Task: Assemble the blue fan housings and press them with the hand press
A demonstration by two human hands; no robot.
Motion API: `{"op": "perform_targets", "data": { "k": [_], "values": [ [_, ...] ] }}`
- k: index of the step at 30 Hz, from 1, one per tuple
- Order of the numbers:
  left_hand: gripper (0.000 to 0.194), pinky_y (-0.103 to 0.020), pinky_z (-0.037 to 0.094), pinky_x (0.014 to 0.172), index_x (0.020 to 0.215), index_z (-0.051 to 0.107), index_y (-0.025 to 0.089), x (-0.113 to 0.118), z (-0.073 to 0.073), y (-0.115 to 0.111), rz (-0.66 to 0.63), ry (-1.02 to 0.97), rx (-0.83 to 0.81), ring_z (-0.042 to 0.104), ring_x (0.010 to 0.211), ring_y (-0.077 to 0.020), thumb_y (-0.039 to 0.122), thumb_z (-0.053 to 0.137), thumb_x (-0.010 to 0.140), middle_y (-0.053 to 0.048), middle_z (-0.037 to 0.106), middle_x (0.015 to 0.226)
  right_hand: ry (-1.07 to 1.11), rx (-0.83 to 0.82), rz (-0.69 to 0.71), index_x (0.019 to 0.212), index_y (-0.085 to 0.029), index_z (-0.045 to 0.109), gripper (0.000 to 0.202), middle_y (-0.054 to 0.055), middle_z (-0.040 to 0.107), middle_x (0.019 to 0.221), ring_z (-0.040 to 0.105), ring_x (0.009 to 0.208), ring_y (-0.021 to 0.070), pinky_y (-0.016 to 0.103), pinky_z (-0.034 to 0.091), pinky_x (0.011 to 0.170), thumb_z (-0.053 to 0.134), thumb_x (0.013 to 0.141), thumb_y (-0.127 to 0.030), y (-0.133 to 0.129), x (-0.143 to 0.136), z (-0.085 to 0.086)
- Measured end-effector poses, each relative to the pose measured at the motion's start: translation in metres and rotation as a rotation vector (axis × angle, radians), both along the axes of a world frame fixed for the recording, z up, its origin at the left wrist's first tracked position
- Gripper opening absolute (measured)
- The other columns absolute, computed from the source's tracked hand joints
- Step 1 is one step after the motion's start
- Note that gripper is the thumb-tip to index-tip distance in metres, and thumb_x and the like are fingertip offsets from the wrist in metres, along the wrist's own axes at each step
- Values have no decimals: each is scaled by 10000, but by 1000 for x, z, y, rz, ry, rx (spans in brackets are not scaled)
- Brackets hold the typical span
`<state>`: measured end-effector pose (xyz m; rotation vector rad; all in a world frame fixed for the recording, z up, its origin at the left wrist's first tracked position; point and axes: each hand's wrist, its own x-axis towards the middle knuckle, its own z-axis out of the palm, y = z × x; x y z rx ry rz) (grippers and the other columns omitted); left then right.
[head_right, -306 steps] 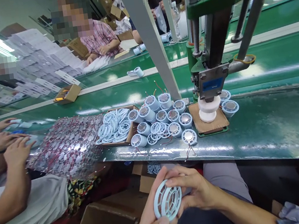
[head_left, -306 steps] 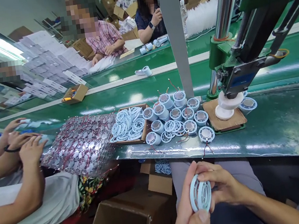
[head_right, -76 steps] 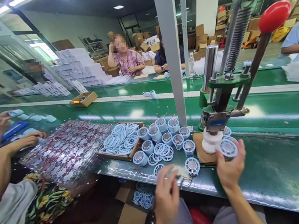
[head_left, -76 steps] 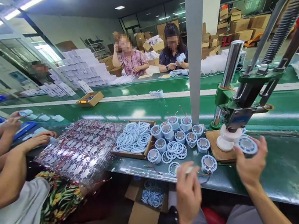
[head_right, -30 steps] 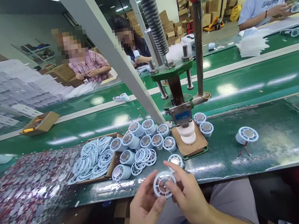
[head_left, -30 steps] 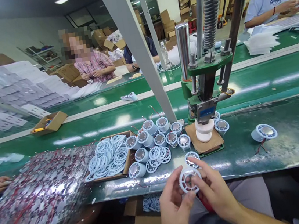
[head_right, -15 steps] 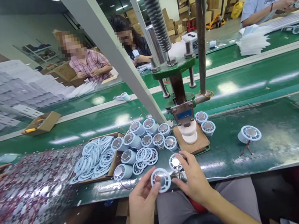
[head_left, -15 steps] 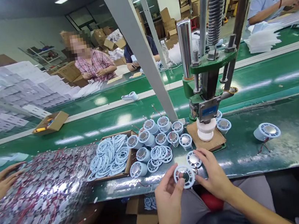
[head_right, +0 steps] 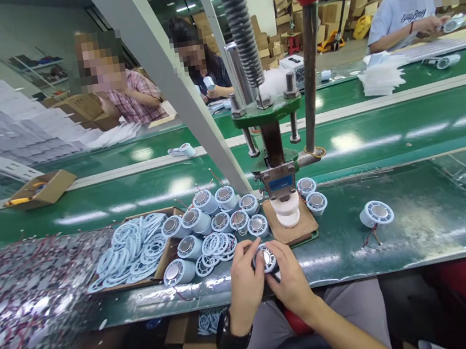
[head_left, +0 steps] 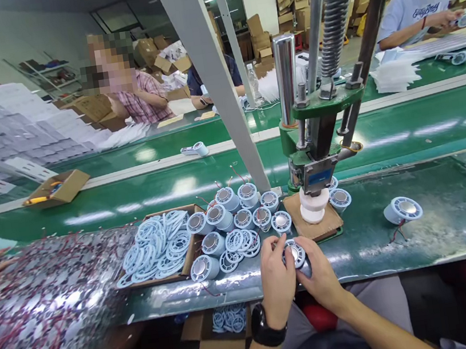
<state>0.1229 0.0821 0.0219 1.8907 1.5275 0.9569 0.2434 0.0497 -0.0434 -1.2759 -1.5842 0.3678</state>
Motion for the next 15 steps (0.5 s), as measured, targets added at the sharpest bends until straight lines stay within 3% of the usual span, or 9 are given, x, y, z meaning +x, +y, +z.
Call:
{"op": "perform_targets", "data": {
  "k": [3, 6, 8, 15],
  "values": [
    [420, -478, 460, 1055, 1333, 594, 147, -10, 1, -3, -127, 10, -52, 566, 1217, -280, 260, 455, 953, -158, 590, 1272, 14, -14, -4, 1359, -204, 474, 570, 148, 621, 1267, 616, 1193, 260, 440, 546, 1003, 552, 804, -99, 0, 0, 0],
    [570, -513, 396, 1130, 1432, 484, 163, -19, 0, -6, -240, 52, -126, 475, 1350, -307, 240, 579, 876, -165, 519, 1432, 21, -32, 0, 1356, -198, 478, 596, 143, 635, 1259, 628, 1183, 261, 444, 547, 1003, 538, 774, -87, -1, 1, 0],
    [644, -540, 386, 1139, 1429, 478, 150, -21, -1, -6, -270, 91, -158, 472, 1358, -325, 190, 640, 807, -175, 527, 1442, 25, -43, 4, 1353, -192, 478, 617, 141, 646, 1251, 641, 1169, 257, 438, 554, 996, 523, 749, -74, -1, 1, -1],
    [553, -525, 416, 1130, 1353, 547, 167, -23, 7, 8, -436, 166, -149, 543, 1298, -295, 107, 582, 804, -151, 603, 1381, 23, -75, 11, 1385, -192, 472, 709, 124, 665, 1274, 649, 1185, 254, 418, 554, 1011, 537, 693, -52, -2, 4, 0]
  ]
}}
